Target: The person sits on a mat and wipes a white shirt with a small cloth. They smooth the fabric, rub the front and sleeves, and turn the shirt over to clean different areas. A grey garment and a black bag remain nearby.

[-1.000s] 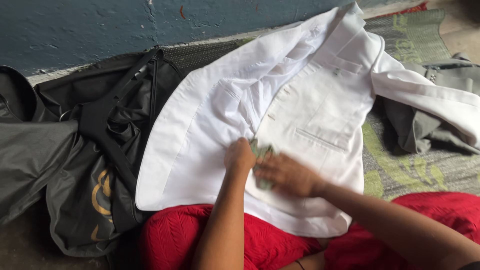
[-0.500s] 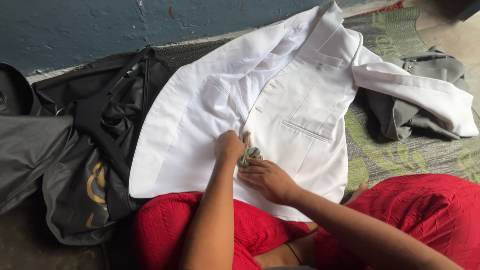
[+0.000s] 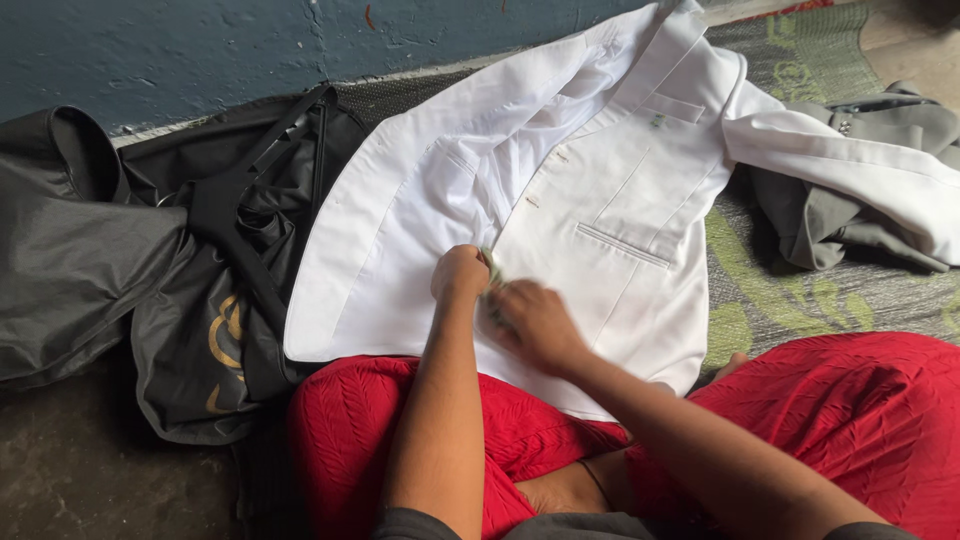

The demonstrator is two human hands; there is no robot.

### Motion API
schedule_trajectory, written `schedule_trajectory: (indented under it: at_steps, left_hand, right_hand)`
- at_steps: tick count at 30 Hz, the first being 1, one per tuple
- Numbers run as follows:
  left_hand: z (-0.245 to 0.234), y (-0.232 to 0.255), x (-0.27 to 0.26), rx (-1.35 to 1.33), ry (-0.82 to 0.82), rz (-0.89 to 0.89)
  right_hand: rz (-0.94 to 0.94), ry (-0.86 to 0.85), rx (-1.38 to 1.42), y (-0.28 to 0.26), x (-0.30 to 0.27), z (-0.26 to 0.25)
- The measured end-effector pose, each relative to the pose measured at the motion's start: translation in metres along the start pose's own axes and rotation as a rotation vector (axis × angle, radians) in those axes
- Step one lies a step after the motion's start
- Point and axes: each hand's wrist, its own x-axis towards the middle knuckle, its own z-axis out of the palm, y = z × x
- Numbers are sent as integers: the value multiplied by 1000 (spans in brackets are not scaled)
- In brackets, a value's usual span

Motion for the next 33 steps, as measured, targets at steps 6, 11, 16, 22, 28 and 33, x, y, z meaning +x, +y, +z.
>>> schedule_trajectory:
  at_steps: [6,11,16,22,28,33]
  left_hand:
    - [-4,1,-4,-131,-3,-112]
    - [0,2,-12,-121,94,-92]
    - [4,-2,-8,-96,113,-56]
    - [-5,7,-5,-38,10,-104]
    - [-9,5,5,33,-105,-111]
    - [-14,2,5,37,-169,-99]
  right_hand:
    - [-191,33,18,0,1,7]
    - [-409,-150,44,29,-15,5]
    - [-406,-438,-174,65,-44,-43]
    - [194,-831,-265,95,-76,-126]
    - [97,-224,-52,105,-58,-127]
    - [-230,-225,245,78,-31,-90]
